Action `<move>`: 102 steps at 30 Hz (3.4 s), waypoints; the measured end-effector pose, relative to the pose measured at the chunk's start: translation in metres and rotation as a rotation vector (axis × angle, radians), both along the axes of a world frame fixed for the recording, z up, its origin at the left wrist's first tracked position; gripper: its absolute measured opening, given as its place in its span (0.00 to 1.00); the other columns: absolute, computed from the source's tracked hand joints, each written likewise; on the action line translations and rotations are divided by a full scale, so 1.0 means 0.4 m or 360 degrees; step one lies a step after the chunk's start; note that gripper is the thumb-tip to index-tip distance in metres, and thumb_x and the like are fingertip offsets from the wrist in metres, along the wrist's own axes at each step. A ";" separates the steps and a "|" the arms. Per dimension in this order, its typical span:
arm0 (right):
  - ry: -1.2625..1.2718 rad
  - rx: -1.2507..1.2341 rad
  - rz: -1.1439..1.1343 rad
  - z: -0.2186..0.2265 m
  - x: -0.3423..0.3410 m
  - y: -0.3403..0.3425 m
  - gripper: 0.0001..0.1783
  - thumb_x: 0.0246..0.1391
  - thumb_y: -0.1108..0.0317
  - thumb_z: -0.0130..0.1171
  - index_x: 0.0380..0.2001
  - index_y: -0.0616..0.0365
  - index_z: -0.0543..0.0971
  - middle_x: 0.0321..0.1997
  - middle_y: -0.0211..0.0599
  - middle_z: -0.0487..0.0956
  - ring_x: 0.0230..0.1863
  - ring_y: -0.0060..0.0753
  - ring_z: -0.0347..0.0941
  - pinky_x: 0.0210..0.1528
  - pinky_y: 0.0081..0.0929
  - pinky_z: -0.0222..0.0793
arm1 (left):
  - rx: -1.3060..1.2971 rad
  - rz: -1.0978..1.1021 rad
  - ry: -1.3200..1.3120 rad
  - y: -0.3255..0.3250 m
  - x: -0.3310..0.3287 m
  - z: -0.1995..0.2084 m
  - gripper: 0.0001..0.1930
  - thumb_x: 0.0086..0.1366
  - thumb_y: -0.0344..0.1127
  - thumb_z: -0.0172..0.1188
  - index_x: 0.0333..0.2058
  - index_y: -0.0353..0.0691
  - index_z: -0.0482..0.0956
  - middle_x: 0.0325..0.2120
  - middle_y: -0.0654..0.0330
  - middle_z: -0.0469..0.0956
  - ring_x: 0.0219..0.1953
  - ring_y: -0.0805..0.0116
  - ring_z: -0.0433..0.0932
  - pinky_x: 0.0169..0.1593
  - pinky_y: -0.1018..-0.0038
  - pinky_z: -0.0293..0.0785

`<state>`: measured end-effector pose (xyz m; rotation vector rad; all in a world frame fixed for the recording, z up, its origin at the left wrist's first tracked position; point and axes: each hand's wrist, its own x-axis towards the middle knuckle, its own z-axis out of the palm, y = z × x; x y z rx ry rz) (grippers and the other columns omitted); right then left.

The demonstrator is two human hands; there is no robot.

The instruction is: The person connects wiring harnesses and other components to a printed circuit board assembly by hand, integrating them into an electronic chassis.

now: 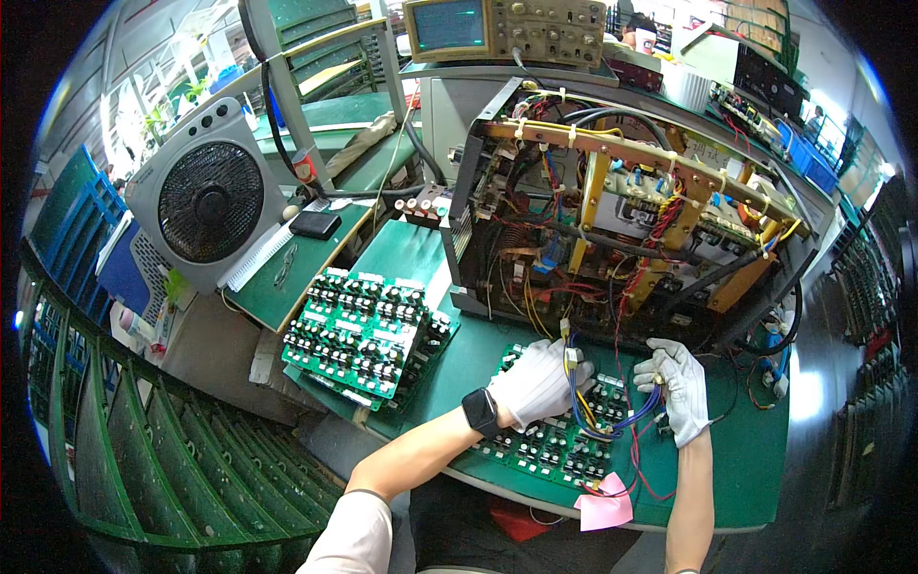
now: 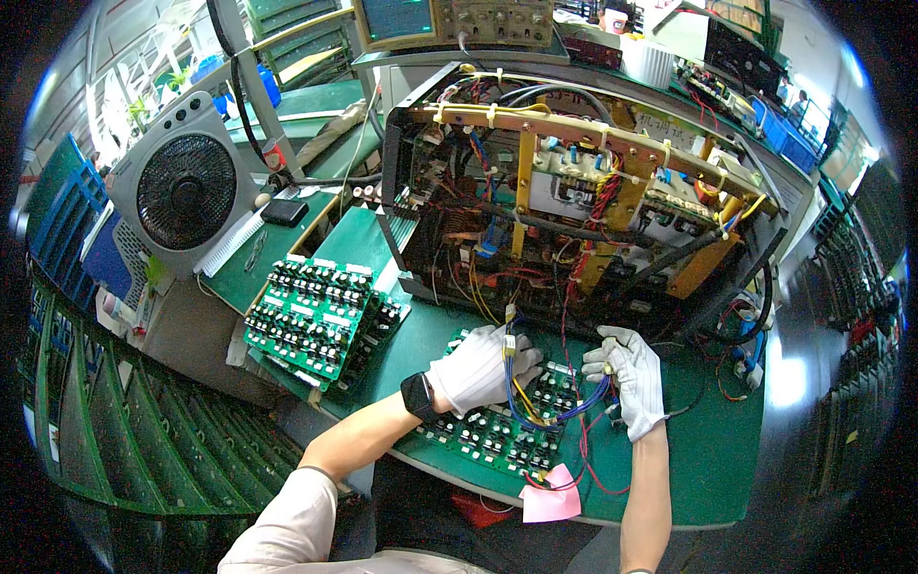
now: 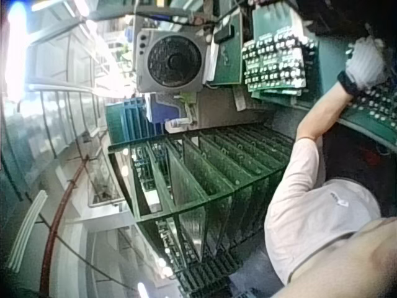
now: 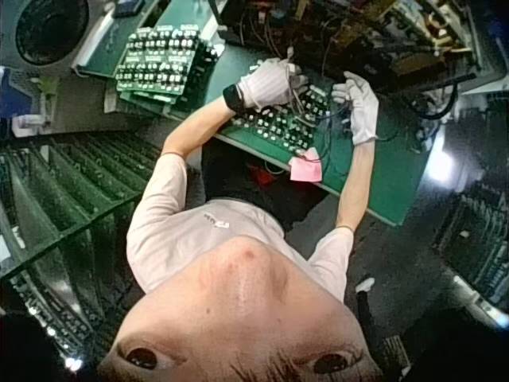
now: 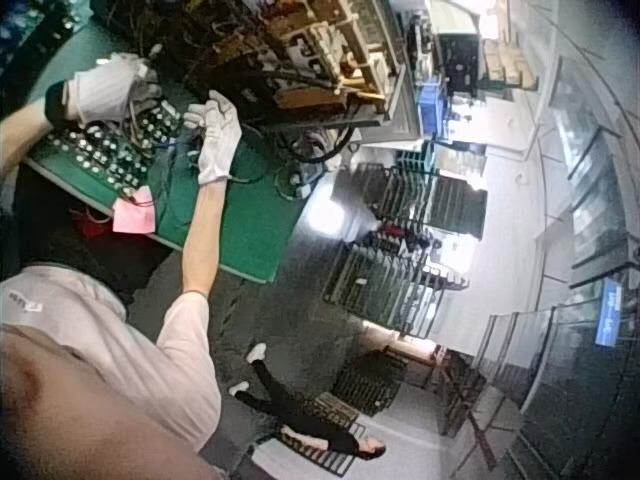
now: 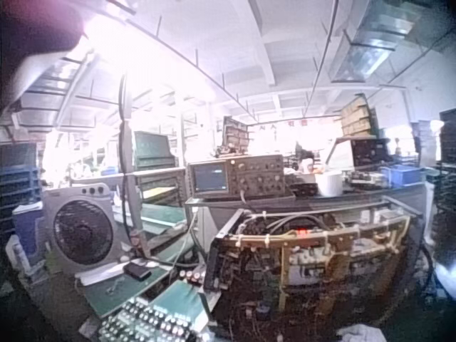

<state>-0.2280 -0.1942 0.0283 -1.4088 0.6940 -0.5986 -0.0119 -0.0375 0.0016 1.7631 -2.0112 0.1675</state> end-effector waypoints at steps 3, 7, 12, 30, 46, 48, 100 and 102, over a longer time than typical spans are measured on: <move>0.0011 0.0014 0.0016 -0.010 -0.006 -0.007 0.24 0.71 0.55 0.59 0.58 0.66 0.74 0.40 0.47 0.85 0.36 0.30 0.84 0.42 0.27 0.83 | -0.0021 -0.0007 0.0001 0.001 -0.001 -0.001 0.12 0.70 0.44 0.60 0.41 0.43 0.83 0.29 0.55 0.78 0.33 0.50 0.81 0.38 0.56 0.77; -0.0017 -0.0034 0.0048 -0.016 -0.007 -0.008 0.25 0.71 0.54 0.60 0.57 0.66 0.74 0.41 0.49 0.84 0.37 0.32 0.84 0.43 0.27 0.83 | -0.0030 -0.0003 -0.0014 -0.001 0.003 -0.010 0.11 0.70 0.44 0.60 0.41 0.43 0.83 0.30 0.55 0.77 0.34 0.50 0.81 0.38 0.56 0.76; -0.0058 -0.0045 0.0021 -0.010 -0.003 0.000 0.29 0.70 0.51 0.61 0.59 0.65 0.73 0.40 0.47 0.84 0.34 0.28 0.81 0.39 0.25 0.80 | -0.0024 -0.0011 -0.0015 0.001 -0.001 -0.008 0.10 0.69 0.43 0.61 0.39 0.44 0.81 0.30 0.55 0.77 0.36 0.51 0.81 0.39 0.56 0.76; 0.0005 -0.0079 -0.0054 -0.014 0.001 0.002 0.22 0.71 0.52 0.58 0.56 0.58 0.76 0.28 0.39 0.82 0.24 0.26 0.78 0.29 0.23 0.76 | -0.0024 0.0000 0.0004 -0.001 -0.002 -0.010 0.12 0.71 0.44 0.59 0.42 0.44 0.83 0.30 0.54 0.78 0.33 0.48 0.81 0.38 0.54 0.76; 0.0075 -0.0019 -0.0058 0.014 0.015 0.016 0.18 0.73 0.60 0.56 0.57 0.60 0.76 0.33 0.43 0.84 0.28 0.27 0.81 0.34 0.25 0.80 | 0.0017 0.0018 -0.0010 -0.004 0.004 -0.012 0.12 0.71 0.45 0.59 0.41 0.43 0.83 0.31 0.54 0.78 0.34 0.49 0.81 0.38 0.55 0.77; 0.0039 -0.0012 -0.0050 0.011 0.019 0.014 0.22 0.71 0.55 0.59 0.58 0.60 0.74 0.33 0.40 0.82 0.28 0.23 0.78 0.33 0.21 0.77 | 0.0016 0.0017 -0.0004 -0.005 0.004 -0.006 0.12 0.71 0.45 0.59 0.41 0.43 0.83 0.31 0.54 0.78 0.34 0.49 0.81 0.38 0.55 0.77; 0.1029 -0.2298 0.0627 0.030 -0.124 0.417 0.08 0.48 0.67 0.64 0.32 0.53 0.77 0.31 0.34 0.72 0.34 0.34 0.74 0.32 0.30 0.71 | -0.0049 -0.0003 0.0145 0.153 -0.113 -0.005 0.22 0.69 0.43 0.62 0.56 0.38 0.79 0.59 0.45 0.77 0.67 0.45 0.71 0.74 0.49 0.59; 0.1062 -0.2400 0.0604 0.021 -0.124 0.421 0.05 0.51 0.67 0.61 0.31 0.52 0.76 0.30 0.33 0.72 0.33 0.30 0.74 0.29 0.29 0.70 | -0.0002 -0.0003 0.0142 0.150 -0.115 -0.013 0.22 0.69 0.42 0.61 0.57 0.38 0.79 0.61 0.45 0.76 0.69 0.46 0.69 0.75 0.49 0.57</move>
